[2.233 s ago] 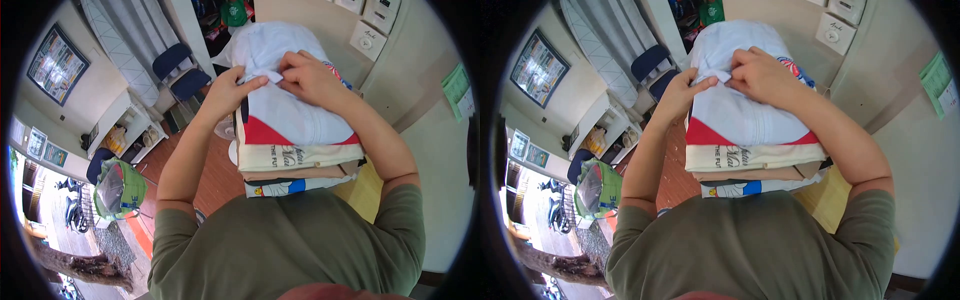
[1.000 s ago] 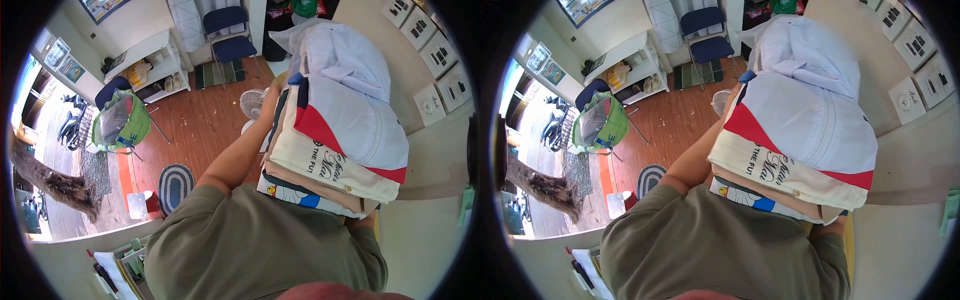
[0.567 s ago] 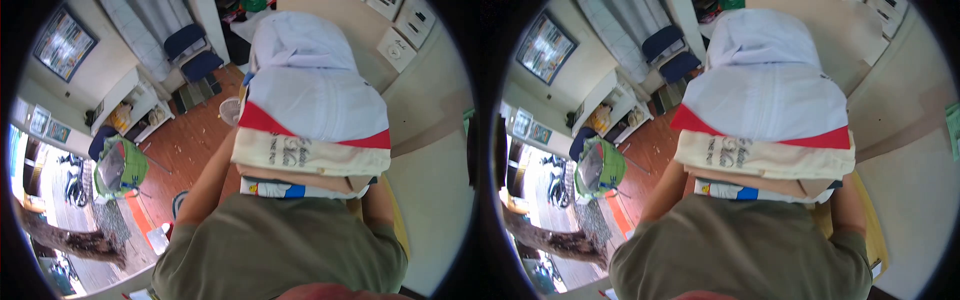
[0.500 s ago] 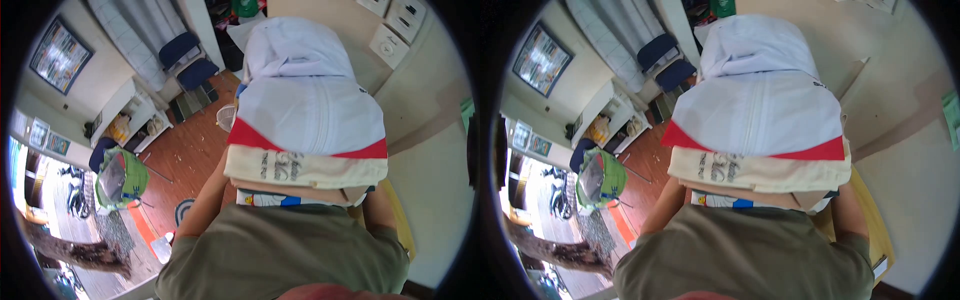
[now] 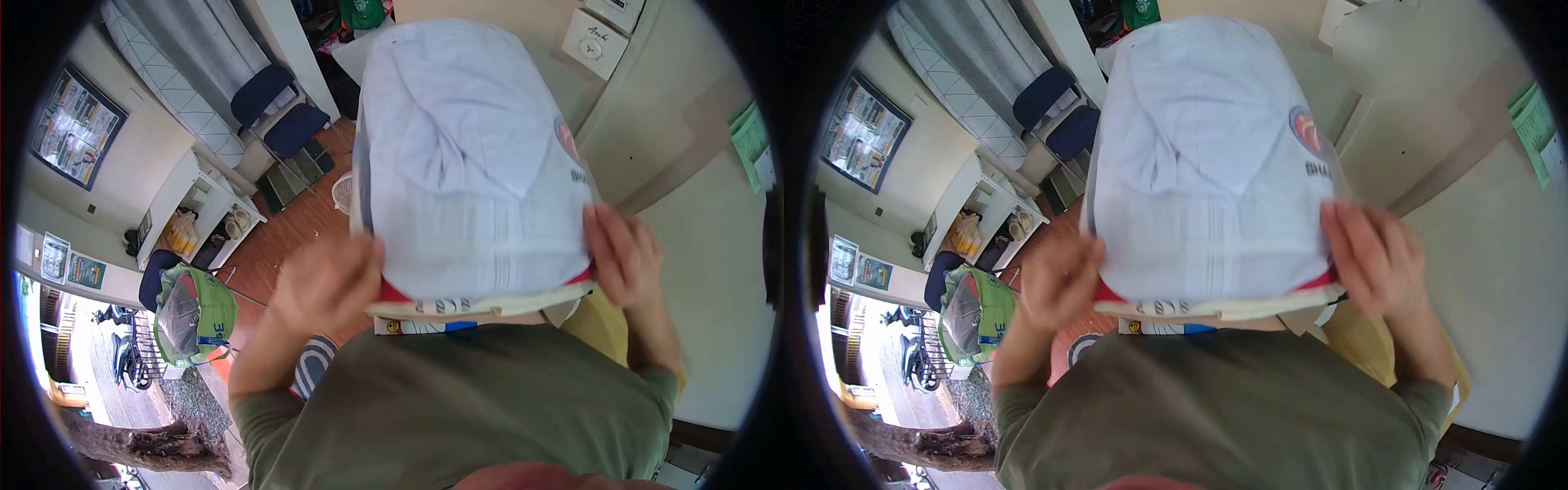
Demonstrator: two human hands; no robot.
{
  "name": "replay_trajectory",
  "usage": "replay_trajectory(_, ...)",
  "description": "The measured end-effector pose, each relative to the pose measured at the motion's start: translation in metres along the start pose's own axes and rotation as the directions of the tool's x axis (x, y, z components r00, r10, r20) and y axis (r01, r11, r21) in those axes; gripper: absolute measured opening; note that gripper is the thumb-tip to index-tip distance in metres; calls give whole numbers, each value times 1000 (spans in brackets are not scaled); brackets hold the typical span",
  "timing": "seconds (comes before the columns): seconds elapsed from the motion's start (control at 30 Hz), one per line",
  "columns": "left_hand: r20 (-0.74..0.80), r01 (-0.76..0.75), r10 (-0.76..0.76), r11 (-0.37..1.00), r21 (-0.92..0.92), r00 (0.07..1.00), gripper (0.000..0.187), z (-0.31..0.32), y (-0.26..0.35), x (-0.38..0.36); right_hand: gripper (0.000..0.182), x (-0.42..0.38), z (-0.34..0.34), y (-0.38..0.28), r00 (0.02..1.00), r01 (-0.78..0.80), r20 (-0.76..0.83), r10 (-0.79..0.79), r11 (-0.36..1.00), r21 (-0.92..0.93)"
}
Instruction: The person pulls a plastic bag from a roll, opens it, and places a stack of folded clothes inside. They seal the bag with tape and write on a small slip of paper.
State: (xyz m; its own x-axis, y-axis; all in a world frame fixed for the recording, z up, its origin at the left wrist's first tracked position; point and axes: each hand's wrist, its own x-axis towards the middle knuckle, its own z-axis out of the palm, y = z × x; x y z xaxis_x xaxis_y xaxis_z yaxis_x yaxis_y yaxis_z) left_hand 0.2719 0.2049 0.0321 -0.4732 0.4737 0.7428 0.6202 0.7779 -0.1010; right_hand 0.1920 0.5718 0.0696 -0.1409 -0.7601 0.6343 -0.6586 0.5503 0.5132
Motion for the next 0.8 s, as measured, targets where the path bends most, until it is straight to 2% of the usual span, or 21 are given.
replay_trajectory(0.03, -30, -159, 163, 982, 104, 986, 25, -1, 12, -5, 39, -12, 1, -5, 999, 31, -37, -31, 1000, -5)
replay_trajectory(0.13, -46, -85, 90, 991, 102, 995, 33, 8, 21, -22, 38, -52, 36, -10, 958, -188, -209, 198, 980, 70)
replay_trajectory(0.17, -112, 47, -36, 994, 100, 993, 36, 16, 18, -26, 36, -55, 47, -15, 849, -452, -138, 510, 837, 310)
replay_trajectory(0.2, -178, 178, -159, 980, 91, 971, 39, 28, 10, -27, 33, -55, 60, -17, 661, -653, 8, 750, 570, 499)
replay_trajectory(0.23, -253, 297, -270, 952, 77, 929, 43, 42, -2, -29, 31, -55, 79, -17, 423, -757, 194, 885, 228, 612)
replay_trajectory(0.27, -200, 417, -404, 909, 22, 893, 45, 57, -12, -38, 32, -90, 122, -11, 245, -646, 449, 859, -201, 737)
replay_trajectory(0.3, -143, 533, -529, 846, -17, 836, 48, 73, -23, -47, 34, -124, 164, -4, 44, -405, 661, 749, -591, 697)
replay_trajectory(0.33, -79, 640, -642, 766, -59, 762, 47, 90, -30, -56, 34, -144, 191, -1, -7, -295, 760, 650, -727, 619)
replay_trajectory(0.43, 126, 804, -832, 467, -367, 540, 45, 139, -40, -76, 34, -166, 220, -9, 14, -396, 782, 623, -714, 577)
replay_trajectory(0.53, 292, 783, -866, 166, -599, 407, 43, 177, -40, -95, 34, -172, 228, -14, 36, -456, 783, 621, -687, 566)
replay_trajectory(0.7, 459, 758, -817, -41, -651, 350, 40, 199, -24, -136, 35, -199, 211, -29, 61, -552, 817, 574, -663, 506)
replay_trajectory(0.8, 519, 778, -775, -58, -625, 360, 38, 192, 1, -169, 35, -223, 175, -55, 88, -635, 832, 547, -613, 470)
